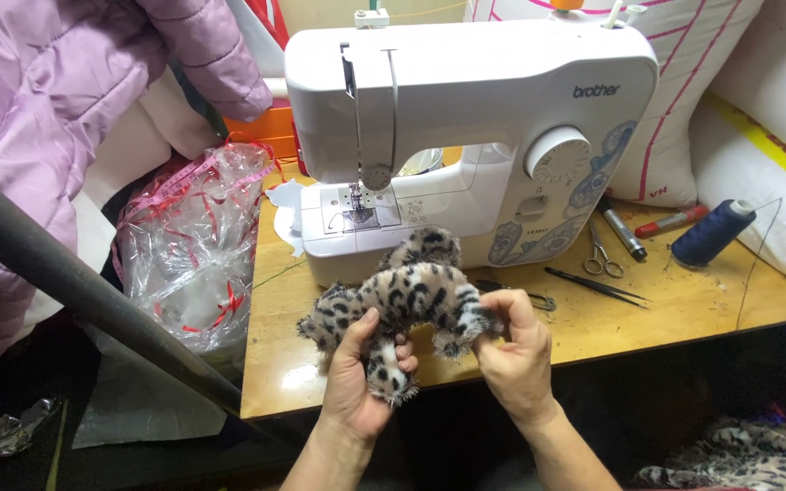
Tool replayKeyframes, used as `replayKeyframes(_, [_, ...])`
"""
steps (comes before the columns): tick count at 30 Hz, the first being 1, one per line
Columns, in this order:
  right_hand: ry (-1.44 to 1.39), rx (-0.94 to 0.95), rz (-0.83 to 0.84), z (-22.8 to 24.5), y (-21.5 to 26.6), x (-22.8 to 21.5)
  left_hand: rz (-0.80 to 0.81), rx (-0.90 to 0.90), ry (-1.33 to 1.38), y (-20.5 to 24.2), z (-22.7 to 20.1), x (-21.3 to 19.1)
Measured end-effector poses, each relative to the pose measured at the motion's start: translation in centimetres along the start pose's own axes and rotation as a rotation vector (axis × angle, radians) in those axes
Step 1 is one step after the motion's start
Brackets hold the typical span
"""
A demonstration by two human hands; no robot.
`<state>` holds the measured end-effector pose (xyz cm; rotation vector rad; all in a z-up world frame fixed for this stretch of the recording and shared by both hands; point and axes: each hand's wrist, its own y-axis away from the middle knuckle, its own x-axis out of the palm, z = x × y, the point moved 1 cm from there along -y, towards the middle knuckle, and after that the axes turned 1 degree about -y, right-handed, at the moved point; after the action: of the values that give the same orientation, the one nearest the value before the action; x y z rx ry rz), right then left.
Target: Stuffing a small plush toy with filling and sewing the opening closed using a sewing machine.
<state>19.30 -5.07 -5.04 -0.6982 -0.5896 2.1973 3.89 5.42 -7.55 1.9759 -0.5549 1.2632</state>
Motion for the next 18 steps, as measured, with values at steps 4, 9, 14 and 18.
replayKeyframes(4, [-0.571,0.164,-0.081,-0.2,0.5,0.5,-0.056,0.029,-0.004,0.6,-0.2,0.4])
replayKeyframes(9, [-0.541,0.193,0.141,2.0,-0.5,0.1,0.008,0.096,-0.067,1.4,0.2,1.1])
replayKeyframes(14, [-0.518,0.136,-0.056,0.5,-0.2,1.1,0.067,0.109,-0.049,1.2,0.8,0.2])
replayKeyframes(18, [-0.786,0.466,0.095,-0.1,-0.4,0.8,-0.097,0.119,-0.159,0.9,-1.5,0.4])
